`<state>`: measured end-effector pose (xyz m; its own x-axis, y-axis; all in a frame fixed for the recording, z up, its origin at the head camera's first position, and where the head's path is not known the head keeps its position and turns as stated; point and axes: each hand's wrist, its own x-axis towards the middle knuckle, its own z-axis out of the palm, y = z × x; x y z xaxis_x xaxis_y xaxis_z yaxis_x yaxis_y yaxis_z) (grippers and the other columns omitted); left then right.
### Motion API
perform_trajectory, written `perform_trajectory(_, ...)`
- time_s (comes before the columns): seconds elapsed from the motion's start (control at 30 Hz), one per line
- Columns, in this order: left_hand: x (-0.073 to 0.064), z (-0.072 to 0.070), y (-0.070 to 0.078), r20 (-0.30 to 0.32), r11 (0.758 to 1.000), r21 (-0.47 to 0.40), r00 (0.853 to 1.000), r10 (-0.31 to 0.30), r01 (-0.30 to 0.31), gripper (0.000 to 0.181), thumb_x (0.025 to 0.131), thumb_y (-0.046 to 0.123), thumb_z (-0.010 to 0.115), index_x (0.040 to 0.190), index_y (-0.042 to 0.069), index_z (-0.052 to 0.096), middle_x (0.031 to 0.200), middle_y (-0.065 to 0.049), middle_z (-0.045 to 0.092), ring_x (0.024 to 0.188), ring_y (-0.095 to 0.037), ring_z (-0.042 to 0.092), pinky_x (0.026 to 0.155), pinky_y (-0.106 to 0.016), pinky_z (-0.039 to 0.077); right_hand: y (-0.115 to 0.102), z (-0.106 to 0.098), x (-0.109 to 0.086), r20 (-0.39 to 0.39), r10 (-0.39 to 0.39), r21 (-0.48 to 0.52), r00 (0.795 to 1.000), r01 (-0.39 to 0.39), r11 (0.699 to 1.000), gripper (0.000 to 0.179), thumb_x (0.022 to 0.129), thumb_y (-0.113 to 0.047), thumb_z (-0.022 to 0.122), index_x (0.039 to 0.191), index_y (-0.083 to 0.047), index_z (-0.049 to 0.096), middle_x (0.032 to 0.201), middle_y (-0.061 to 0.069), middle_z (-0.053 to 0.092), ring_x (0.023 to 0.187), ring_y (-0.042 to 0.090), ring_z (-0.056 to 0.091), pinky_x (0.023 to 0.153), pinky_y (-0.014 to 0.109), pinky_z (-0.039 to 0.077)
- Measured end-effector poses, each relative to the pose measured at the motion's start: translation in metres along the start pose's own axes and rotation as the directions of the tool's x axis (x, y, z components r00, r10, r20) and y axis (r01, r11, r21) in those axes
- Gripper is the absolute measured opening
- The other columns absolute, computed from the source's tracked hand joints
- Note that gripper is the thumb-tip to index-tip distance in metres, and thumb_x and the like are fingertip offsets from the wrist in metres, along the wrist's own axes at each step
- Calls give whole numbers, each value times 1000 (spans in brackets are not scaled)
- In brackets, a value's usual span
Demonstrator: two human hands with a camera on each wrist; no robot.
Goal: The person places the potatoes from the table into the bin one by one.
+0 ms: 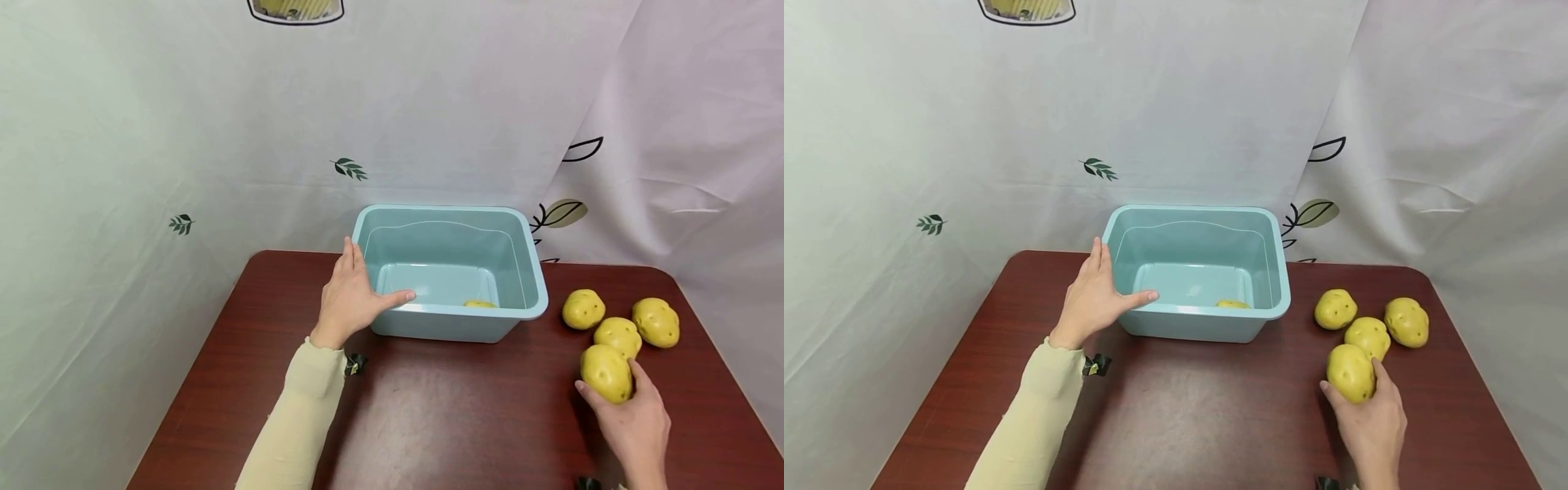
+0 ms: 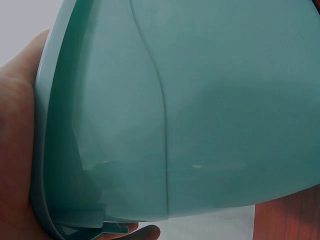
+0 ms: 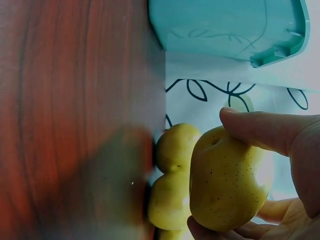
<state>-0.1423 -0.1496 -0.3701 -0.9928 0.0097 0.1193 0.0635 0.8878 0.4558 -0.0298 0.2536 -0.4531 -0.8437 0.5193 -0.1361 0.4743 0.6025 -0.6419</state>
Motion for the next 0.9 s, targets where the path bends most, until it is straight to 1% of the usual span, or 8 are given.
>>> perform_trajectory(0.13,0,0,0,8,1000,-4,1000,-3,3,141,64,92,59,158,-4,18,168,-14,3,150,-31,22,89,-56,50,-4,0,0,-11,-19,2,1000,19,1000,99,84,-35,80,158,-1,25,151,35,35,133,55,35,105,65,27)
perform_trajectory(0.23,0,0,0,6,1000,-5,1000,-3,3,141,64,93,59,158,-4,18,168,-14,4,150,-31,21,90,-57,49,-8,0,0,-28,-42,8,999,42,999,98,83,-33,81,157,0,26,149,36,37,132,54,36,105,64,28)
perform_trajectory(0.4,-1,1,0,-1,1000,-3,1000,0,0,141,64,93,58,158,-5,19,168,-15,6,150,-32,23,89,-56,50,-15,-1,1,-52,-72,26,996,74,997,97,83,-31,82,157,1,28,148,36,38,131,55,38,104,65,28)
perform_trajectory(0.5,-1,1,-1,7,1000,-7,1000,-4,4,141,64,93,58,158,-4,18,168,-14,4,150,-31,22,89,-56,49,-19,-1,0,-60,-83,34,995,85,996,96,82,-31,82,157,0,29,148,35,38,130,55,38,104,65,28)
perform_trajectory(0.67,-2,1,-1,20,1000,-16,1000,-12,12,141,64,93,58,158,-3,17,169,-12,1,151,-31,19,92,-57,48,-23,-2,0,-80,-111,40,991,115,993,95,81,-29,83,156,0,32,146,36,41,128,55,40,102,65,30)
perform_trajectory(0.9,-1,0,-1,18,1000,-9,1000,-13,13,141,64,92,59,158,-3,16,169,-12,1,151,-30,19,94,-57,47,-28,-4,1,-99,-153,49,983,158,986,95,80,-29,84,155,0,33,145,36,42,127,55,41,101,65,30)
